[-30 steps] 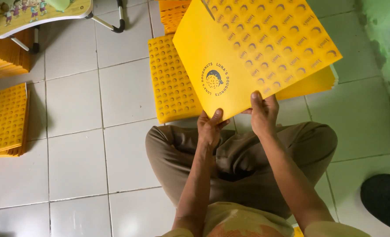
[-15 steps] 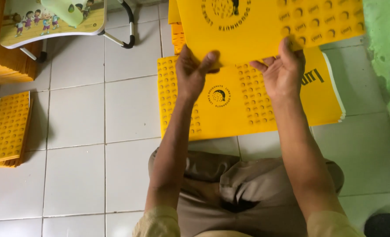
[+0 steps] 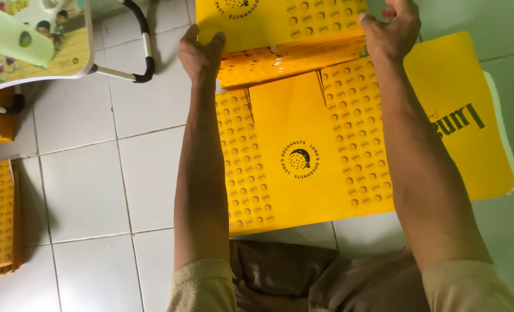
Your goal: Folding flat cardboard sheets into boxes and stacking them on the floor.
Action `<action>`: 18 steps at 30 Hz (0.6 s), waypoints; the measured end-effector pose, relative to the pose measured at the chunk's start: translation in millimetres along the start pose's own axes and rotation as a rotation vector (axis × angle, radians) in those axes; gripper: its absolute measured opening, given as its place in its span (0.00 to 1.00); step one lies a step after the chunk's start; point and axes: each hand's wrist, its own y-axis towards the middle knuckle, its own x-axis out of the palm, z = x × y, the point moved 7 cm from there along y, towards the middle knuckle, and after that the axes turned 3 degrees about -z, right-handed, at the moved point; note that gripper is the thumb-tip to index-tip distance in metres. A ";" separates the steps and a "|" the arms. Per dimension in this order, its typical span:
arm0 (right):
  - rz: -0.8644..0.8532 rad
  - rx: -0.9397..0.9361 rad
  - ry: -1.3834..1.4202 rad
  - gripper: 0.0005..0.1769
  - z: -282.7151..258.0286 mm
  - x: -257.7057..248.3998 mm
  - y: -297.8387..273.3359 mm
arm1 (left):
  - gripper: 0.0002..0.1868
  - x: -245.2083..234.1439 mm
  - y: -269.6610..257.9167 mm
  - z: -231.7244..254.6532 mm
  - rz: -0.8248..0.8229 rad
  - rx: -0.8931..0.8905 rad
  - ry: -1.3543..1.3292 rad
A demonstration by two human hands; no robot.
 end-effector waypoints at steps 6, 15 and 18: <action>-0.356 -0.600 0.044 0.12 -35.3 22.1 -23.6 | 0.28 35.7 3.5 -76.0 0.005 -0.047 0.451; -0.611 -0.506 -0.373 0.21 -52.1 30.0 -39.6 | 0.49 51.2 -27.4 -68.4 -0.478 0.304 0.268; -0.638 -0.253 -0.446 0.16 -32.0 19.9 -46.1 | 0.53 15.6 -51.2 -61.0 -0.244 0.230 0.170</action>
